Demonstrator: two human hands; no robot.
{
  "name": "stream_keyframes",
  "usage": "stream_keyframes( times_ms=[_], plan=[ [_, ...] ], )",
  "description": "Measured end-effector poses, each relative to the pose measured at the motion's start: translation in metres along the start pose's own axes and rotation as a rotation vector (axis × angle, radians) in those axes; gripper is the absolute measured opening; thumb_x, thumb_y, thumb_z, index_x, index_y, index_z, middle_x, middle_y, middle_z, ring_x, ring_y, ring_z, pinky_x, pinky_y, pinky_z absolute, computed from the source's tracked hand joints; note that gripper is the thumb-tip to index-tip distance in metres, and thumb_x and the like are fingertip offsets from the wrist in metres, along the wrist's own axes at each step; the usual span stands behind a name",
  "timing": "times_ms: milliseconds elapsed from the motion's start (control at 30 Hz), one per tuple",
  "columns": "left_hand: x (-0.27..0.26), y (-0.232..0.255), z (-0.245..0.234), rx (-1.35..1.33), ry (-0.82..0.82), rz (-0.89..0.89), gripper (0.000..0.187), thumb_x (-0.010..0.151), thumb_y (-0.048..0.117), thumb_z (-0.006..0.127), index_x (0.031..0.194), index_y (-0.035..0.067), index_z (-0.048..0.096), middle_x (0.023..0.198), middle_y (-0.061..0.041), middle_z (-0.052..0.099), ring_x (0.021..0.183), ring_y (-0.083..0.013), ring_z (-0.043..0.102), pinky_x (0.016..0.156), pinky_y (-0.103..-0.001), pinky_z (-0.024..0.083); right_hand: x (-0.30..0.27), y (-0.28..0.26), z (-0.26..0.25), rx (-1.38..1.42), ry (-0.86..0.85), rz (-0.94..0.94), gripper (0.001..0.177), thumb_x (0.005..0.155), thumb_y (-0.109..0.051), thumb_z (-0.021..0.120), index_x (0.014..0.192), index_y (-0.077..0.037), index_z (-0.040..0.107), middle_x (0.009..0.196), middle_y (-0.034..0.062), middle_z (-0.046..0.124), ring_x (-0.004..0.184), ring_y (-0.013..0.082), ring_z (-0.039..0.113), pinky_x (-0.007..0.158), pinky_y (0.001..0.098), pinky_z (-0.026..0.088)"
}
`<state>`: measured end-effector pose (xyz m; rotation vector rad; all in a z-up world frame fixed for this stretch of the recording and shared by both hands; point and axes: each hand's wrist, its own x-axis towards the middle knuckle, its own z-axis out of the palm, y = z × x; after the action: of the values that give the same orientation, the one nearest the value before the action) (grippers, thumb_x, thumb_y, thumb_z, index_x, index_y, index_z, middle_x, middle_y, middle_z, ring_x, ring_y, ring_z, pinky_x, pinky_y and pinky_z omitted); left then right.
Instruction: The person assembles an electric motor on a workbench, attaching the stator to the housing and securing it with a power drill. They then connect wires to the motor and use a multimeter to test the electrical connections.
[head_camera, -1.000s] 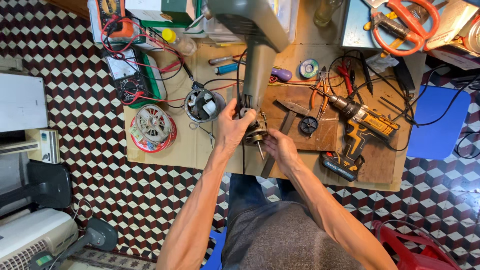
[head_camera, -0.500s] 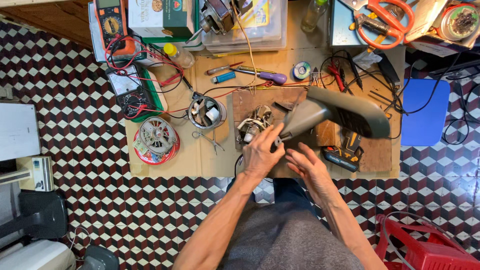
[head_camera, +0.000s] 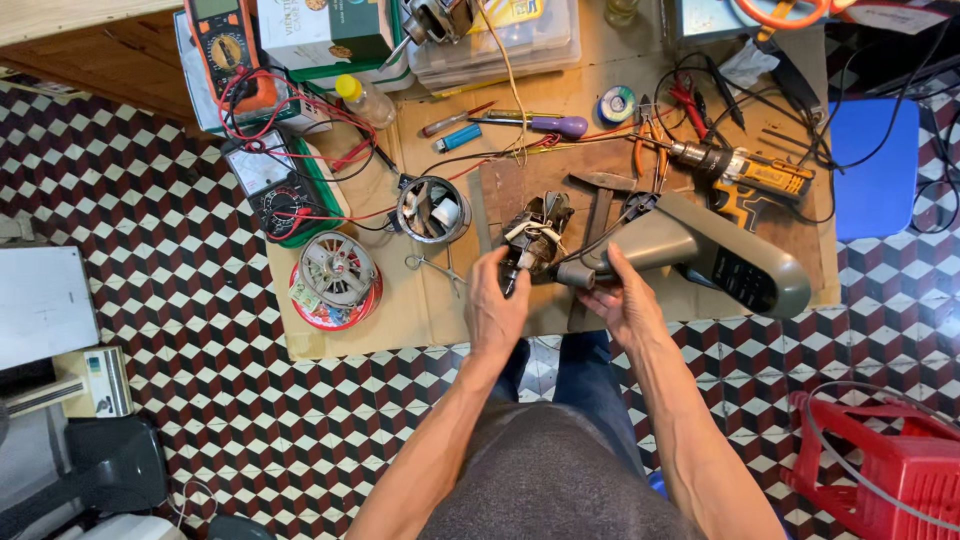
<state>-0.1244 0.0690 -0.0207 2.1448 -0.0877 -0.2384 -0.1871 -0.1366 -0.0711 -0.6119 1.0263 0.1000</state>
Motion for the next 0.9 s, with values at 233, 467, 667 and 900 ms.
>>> stream_keyframes(
  times_ms=[233, 467, 667, 900],
  plan=[
    [0.046, -0.047, 0.014, -0.336, -0.305, -0.459, 0.097, 0.072, 0.048, 0.082, 0.147, 0.001, 0.042, 0.128, -0.020, 0.069, 0.115, -0.0255, 0.067, 0.096, -0.034, 0.051, -0.026, 0.013, 0.025, 0.068, -0.062, -0.157, 0.044, 0.088, -0.024, 0.076, 0.119, 0.003, 0.061, 0.113, 0.0133, 0.070, 0.104, 0.0277, 0.070, 0.097, 0.0480, 0.055],
    [0.095, -0.028, -0.001, -0.203, -0.433, -0.354, 0.097, 0.069, 0.048, 0.085, 0.149, 0.007, 0.048, 0.129, -0.022, 0.069, 0.115, -0.0275, 0.070, 0.096, -0.035, 0.054, -0.052, 0.004, 0.051, 0.186, -0.185, -0.306, 0.038, 0.088, -0.008, 0.074, 0.123, -0.001, 0.060, 0.118, 0.0072, 0.067, 0.115, 0.0233, 0.063, 0.108, 0.0455, 0.049],
    [0.120, -0.001, -0.006, -0.175, -0.383, -0.217, 0.093, 0.071, 0.050, 0.084, 0.149, 0.012, 0.050, 0.134, -0.022, 0.067, 0.122, -0.0278, 0.068, 0.101, -0.036, 0.051, -0.025, -0.007, 0.050, 0.337, -0.278, -0.253, 0.035, 0.089, -0.012, 0.073, 0.121, -0.001, 0.063, 0.120, 0.0112, 0.068, 0.118, 0.0252, 0.064, 0.114, 0.0474, 0.047],
    [0.127, -0.033, -0.014, -0.180, -0.521, -0.089, 0.089, 0.081, 0.042, 0.083, 0.153, 0.008, 0.045, 0.143, -0.022, 0.060, 0.134, -0.0311, 0.056, 0.108, -0.039, 0.046, 0.009, 0.055, 0.038, 0.667, -0.132, -0.096, 0.040, 0.092, -0.020, 0.073, 0.124, 0.000, 0.060, 0.129, 0.0164, 0.066, 0.127, 0.0298, 0.061, 0.117, 0.0438, 0.045]
  ],
)
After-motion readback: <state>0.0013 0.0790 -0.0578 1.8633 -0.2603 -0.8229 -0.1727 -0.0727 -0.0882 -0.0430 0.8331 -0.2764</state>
